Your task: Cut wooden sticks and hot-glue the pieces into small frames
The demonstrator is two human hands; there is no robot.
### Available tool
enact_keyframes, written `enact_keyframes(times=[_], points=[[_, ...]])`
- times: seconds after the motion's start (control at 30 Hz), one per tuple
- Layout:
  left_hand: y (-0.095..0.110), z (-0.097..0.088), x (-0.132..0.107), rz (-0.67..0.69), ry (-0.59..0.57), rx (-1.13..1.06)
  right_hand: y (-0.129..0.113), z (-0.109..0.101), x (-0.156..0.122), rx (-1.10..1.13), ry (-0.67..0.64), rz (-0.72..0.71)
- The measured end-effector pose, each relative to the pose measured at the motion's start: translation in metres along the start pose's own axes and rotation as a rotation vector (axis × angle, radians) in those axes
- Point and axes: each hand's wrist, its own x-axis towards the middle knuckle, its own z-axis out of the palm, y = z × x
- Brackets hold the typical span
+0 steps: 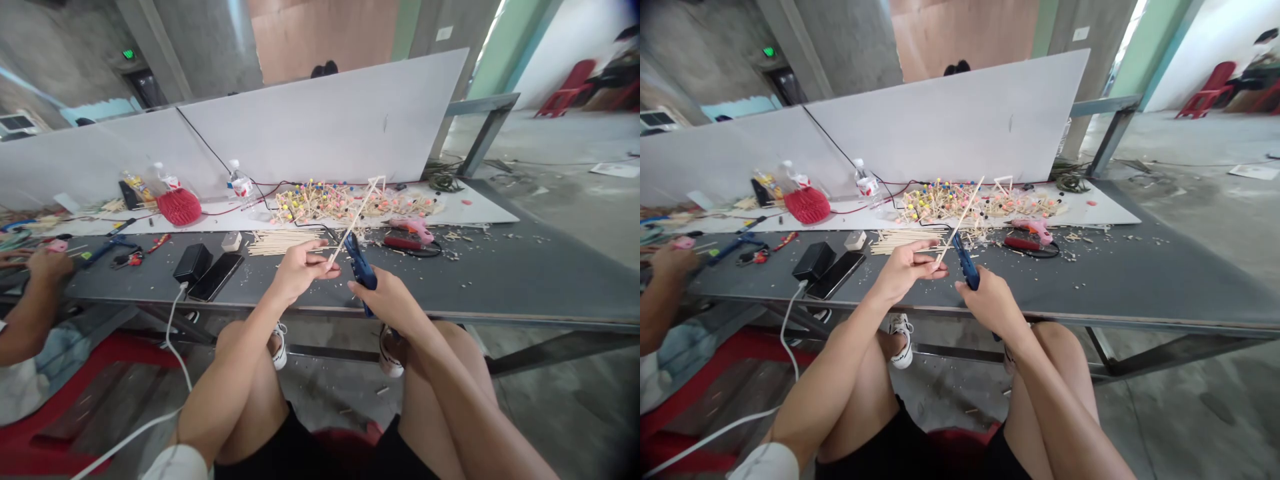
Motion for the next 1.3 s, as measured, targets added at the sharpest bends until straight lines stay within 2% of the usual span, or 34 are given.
enact_keyframes(times=[0.33, 0.7, 0.97, 1.3], points=[[-0.006, -0.004, -0.001, 0.018, -0.012, 0.178, -0.005, 0.008, -0.004, -0.273, -0.064, -0.087], [-0.007, -0.006, -0.001, -0.013, -0.03, 0.261, -0.004, 0.013, -0.005, -0.353, -0.129, -0.11], [-0.011, -0.01, 0.0, -0.015, -0.055, 0.269, -0.004, 0.016, -0.004, -0.403, -0.131, -0.098], [-0.003, -0.008, -0.002, -0.077, -0.04, 0.361, -0.011, 0.02, -0.01, -0.492, -0.122, -0.02]])
